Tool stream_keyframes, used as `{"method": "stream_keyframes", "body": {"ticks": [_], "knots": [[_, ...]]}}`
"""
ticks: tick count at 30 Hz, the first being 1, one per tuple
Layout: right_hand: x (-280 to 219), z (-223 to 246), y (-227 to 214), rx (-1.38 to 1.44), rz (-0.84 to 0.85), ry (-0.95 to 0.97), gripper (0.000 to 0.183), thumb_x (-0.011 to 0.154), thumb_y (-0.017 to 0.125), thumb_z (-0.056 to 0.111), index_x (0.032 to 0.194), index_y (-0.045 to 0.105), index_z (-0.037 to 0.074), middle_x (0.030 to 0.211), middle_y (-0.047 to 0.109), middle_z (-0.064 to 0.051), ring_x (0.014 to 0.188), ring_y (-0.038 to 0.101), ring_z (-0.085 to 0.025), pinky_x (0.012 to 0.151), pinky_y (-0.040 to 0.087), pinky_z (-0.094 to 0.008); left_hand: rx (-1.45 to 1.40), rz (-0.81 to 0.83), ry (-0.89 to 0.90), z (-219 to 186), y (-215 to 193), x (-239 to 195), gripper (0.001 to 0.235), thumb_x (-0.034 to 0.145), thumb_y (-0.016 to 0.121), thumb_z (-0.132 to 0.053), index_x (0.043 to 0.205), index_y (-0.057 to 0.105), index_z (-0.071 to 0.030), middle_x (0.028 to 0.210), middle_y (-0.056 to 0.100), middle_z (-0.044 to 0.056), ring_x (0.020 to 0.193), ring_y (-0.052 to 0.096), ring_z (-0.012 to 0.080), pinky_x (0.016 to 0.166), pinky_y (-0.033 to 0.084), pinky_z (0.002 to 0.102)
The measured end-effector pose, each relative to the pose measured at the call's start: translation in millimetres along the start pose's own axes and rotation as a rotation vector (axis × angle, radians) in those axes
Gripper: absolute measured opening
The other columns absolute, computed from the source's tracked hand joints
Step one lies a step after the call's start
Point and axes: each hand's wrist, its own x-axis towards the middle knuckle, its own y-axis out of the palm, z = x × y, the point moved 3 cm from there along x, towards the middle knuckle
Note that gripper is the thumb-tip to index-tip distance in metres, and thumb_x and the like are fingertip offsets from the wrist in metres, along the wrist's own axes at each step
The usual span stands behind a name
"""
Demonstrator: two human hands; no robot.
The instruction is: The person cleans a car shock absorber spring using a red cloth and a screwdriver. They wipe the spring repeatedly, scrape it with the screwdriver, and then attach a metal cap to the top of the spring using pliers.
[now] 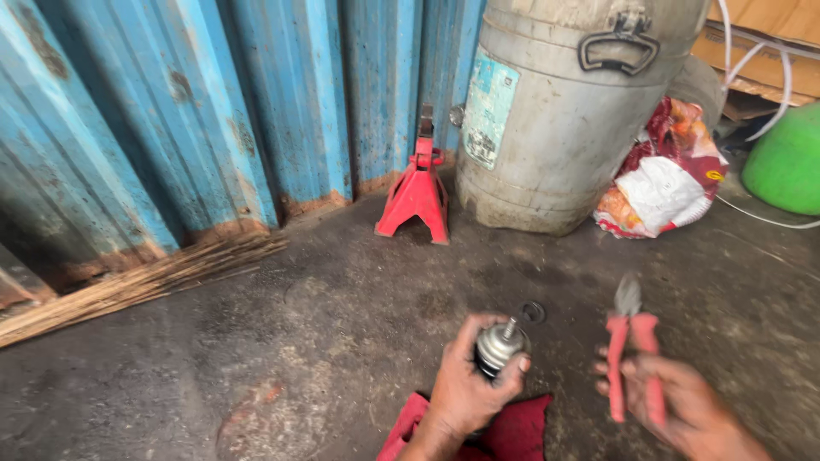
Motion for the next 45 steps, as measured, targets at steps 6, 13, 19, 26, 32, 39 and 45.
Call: {"method": "stream_keyframes", "body": {"ticks": [6,13,19,26,32,39,45], "knots": [[-64,43,63,-1.287,-0.485,-0.485,0.054,0.079,0.074,0.002,0.130,0.058,0.006,0.118,0.070,-0.008,0.104,0.070,-0.020,0.090,0.059,-0.035,-0.018,-0.009,-0.016,9,3,2,0.042,0.086,0.080,-0.012,0.122,0.058,-0.007,0.096,0.073,0.001,0.089,0.067,0.0077,0.083,0.057,0.026],[-70,58,83,-1.464,-0.102,-0.682,0.054,0.074,0.066,-0.003,0.125,0.066,0.017,0.141,0.053,-0.006,0.127,0.060,-0.025,0.099,0.053,-0.037,-0.092,0.011,-0.063,7,6,2,0.042,0.087,0.078,-0.012,0.123,0.057,-0.008,0.095,0.072,0.001,0.088,0.066,0.0067,0.083,0.057,0.025],[-62,57,77,-1.868,-0.014,-0.668,0.075,0.065,0.075,0.007,0.136,0.063,0.026,0.163,0.027,-0.019,0.146,0.031,-0.043,0.111,0.027,-0.061,-0.058,0.031,-0.067,9,7,1,0.044,0.086,0.080,-0.014,0.123,0.057,-0.008,0.095,0.074,0.003,0.088,0.067,0.0079,0.083,0.058,0.027],[-48,77,117,-2.131,-0.135,-0.210,0.057,0.086,0.066,0.014,0.127,0.070,0.052,0.135,0.058,0.012,0.125,0.063,-0.016,0.115,0.050,-0.037,0.010,0.014,-0.007,2,-1,4,0.046,0.084,0.081,-0.017,0.122,0.056,-0.007,0.099,0.076,0.004,0.092,0.070,0.0097,0.086,0.058,0.028],[-53,69,125,-1.611,-0.107,-0.649,0.042,0.077,0.077,0.013,0.116,0.076,0.030,0.115,0.075,0.003,0.104,0.074,-0.029,0.086,0.062,-0.038,0.042,-0.014,0.007,4,3,6,0.045,0.083,0.080,-0.016,0.121,0.058,-0.006,0.100,0.076,0.005,0.092,0.071,0.0114,0.085,0.058,0.029],[-53,60,123,-1.477,-0.124,-0.536,0.054,0.073,0.077,0.013,0.124,0.060,0.010,0.116,0.080,-0.004,0.105,0.075,-0.031,0.087,0.060,-0.040,0.103,-0.051,0.028,7,6,3,0.050,0.080,0.080,-0.018,0.122,0.056,-0.006,0.099,0.078,0.006,0.091,0.075,0.0132,0.085,0.059,0.029],[-69,62,142,-1.525,-0.241,-0.299,0.043,0.075,0.079,0.013,0.116,0.066,0.015,0.109,0.077,-0.007,0.106,0.070,-0.035,0.087,0.058,-0.044,0.097,-0.043,0.029,3,10,5,0.048,0.082,0.078,-0.018,0.122,0.055,-0.005,0.096,0.078,0.007,0.089,0.076,0.0141,0.083,0.059,0.029]]}}
